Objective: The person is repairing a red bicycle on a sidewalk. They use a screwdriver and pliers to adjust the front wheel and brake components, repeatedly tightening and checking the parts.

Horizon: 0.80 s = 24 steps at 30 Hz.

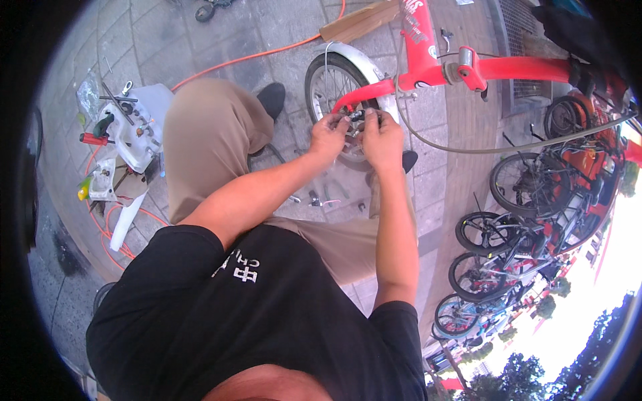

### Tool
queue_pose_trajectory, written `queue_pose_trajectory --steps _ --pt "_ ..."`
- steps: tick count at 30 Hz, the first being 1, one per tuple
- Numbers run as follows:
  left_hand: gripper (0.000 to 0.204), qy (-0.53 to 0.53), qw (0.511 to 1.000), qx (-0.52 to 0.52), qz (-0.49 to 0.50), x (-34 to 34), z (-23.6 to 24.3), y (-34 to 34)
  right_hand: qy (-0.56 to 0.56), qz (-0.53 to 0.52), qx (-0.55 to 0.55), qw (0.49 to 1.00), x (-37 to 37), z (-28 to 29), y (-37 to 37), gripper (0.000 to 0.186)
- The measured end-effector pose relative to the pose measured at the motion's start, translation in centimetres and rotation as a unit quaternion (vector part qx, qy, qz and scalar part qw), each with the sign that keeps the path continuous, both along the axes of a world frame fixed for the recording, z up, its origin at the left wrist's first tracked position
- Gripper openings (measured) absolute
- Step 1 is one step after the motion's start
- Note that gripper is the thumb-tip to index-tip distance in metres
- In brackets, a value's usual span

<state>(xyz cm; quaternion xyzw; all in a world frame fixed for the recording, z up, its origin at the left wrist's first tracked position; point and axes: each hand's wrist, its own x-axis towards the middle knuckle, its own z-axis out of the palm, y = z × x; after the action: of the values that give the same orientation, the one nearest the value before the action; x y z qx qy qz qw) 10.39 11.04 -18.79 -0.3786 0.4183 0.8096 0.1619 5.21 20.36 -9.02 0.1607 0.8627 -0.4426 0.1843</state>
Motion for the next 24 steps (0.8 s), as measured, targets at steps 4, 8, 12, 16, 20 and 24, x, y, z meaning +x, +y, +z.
queue_pose_trajectory --steps 4,8,12,16,20,24 --pt "0.025 0.021 1.0 -0.015 -0.004 0.1 0.1 -0.2 0.003 0.045 0.061 0.997 -0.8 0.9 -0.4 0.038" --pt "0.025 -0.005 0.999 0.028 0.026 -0.1 -0.1 -0.1 0.035 0.076 0.08 0.993 0.1 0.4 -0.8 0.038" --pt "0.026 0.023 1.0 0.005 0.005 0.2 -0.2 -0.5 -0.046 -0.058 -0.018 0.997 -1.8 0.8 -0.6 0.039" --pt "0.024 0.006 0.999 0.042 0.029 0.1 -0.8 -0.5 0.089 0.11 0.144 0.979 0.7 -0.3 -0.6 0.033" --pt "0.024 0.006 0.998 0.059 0.007 -0.4 -1.2 -1.1 0.06 0.022 0.028 0.998 0.6 -0.6 -0.1 0.03" --pt "0.024 0.012 0.998 0.056 0.017 -0.3 -1.2 -0.9 0.057 -0.001 0.037 0.998 0.1 -0.1 -1.0 0.031"
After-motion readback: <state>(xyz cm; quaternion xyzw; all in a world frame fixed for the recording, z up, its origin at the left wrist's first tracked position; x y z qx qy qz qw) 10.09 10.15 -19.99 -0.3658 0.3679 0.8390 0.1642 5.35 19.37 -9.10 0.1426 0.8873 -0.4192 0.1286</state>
